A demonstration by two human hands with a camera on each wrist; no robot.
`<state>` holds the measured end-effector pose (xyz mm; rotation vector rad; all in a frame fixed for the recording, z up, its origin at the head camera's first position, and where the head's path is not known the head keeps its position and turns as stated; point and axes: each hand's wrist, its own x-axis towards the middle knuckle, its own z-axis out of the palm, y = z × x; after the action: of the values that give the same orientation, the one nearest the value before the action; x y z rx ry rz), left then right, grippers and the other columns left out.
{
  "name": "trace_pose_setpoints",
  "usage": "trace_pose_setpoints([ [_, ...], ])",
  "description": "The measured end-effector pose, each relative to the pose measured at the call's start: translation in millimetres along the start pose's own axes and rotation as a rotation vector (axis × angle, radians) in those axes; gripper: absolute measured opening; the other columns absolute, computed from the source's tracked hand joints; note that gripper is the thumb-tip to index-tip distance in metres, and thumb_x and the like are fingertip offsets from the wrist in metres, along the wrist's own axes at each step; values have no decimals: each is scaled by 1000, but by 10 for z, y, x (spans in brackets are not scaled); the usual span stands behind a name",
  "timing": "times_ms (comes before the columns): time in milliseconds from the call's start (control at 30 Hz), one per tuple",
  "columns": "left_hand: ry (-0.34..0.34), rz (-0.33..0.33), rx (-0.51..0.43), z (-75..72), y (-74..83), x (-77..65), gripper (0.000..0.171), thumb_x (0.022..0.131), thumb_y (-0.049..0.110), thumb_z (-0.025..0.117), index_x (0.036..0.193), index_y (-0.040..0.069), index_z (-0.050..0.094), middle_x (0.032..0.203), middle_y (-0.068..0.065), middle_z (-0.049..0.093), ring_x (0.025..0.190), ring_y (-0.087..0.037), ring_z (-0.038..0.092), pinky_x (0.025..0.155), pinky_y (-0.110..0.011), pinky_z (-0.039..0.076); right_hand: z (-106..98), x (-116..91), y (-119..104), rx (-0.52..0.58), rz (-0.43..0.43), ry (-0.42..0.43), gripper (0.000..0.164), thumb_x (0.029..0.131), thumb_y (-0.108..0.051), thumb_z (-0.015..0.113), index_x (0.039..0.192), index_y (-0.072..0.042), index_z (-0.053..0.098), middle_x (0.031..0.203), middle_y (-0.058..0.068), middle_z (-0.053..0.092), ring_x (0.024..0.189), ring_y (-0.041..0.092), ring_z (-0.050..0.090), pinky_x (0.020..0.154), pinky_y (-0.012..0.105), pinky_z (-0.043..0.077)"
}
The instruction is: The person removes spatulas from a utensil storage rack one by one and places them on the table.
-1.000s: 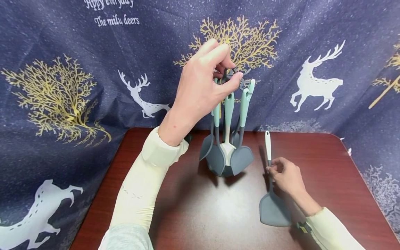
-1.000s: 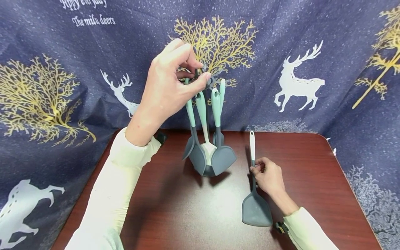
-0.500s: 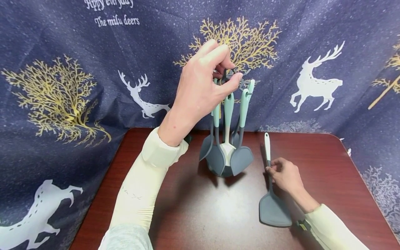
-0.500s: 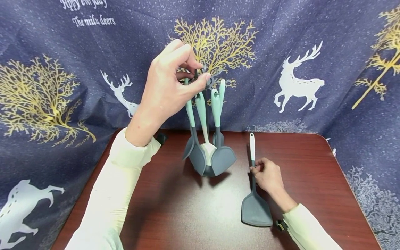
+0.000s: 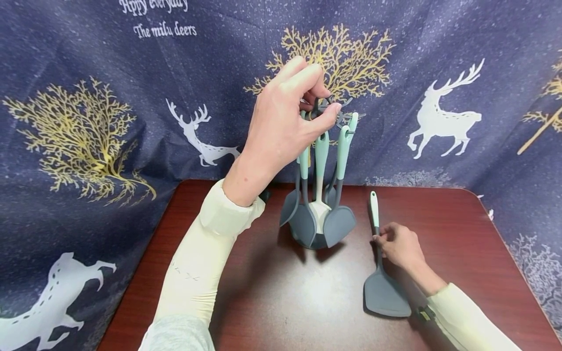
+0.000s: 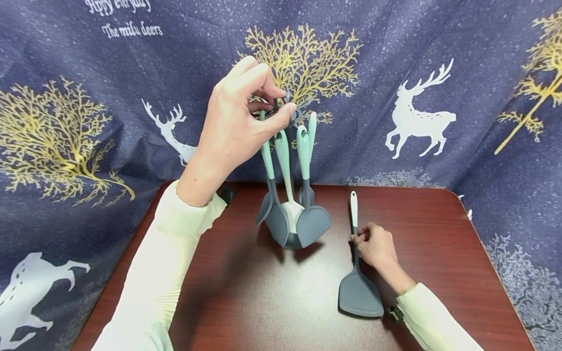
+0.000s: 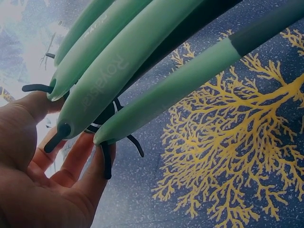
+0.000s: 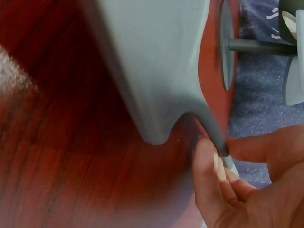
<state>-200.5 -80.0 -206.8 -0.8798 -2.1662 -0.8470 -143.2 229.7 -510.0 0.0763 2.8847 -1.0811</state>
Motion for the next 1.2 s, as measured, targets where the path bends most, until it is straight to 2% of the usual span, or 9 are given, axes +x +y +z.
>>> trace_pose_setpoints([
  [333,-1,0,-7,4,4,-4,23,94,23,76,89,8,60,93,-4,51,80,-10,53,76,-24,45,37,23,47,-8,6,-12,21,95,-18,76,101,1,68,76,5,75,55,13,68,52,31,53],
  [600,0,-2,-9,1,4,-1,22,94,22,77,88,8,60,93,-4,52,80,-10,53,77,-24,46,30,41,25,-4,21,-29,20,95,-18,74,100,2,69,77,7,75,55,13,69,53,31,54],
  [800,-3,0,-11,1,7,5,22,94,22,76,88,8,60,93,-4,52,80,-10,53,77,-24,46,13,59,22,-42,2,-27,19,93,-16,72,98,2,69,78,8,75,55,13,66,56,33,53],
  [1200,-6,-6,-2,-4,7,0,22,94,23,77,88,10,60,93,-3,52,81,-9,54,77,-23,46,36,83,53,-49,6,-20,18,91,-15,72,97,2,69,76,7,74,56,13,66,53,31,52],
])
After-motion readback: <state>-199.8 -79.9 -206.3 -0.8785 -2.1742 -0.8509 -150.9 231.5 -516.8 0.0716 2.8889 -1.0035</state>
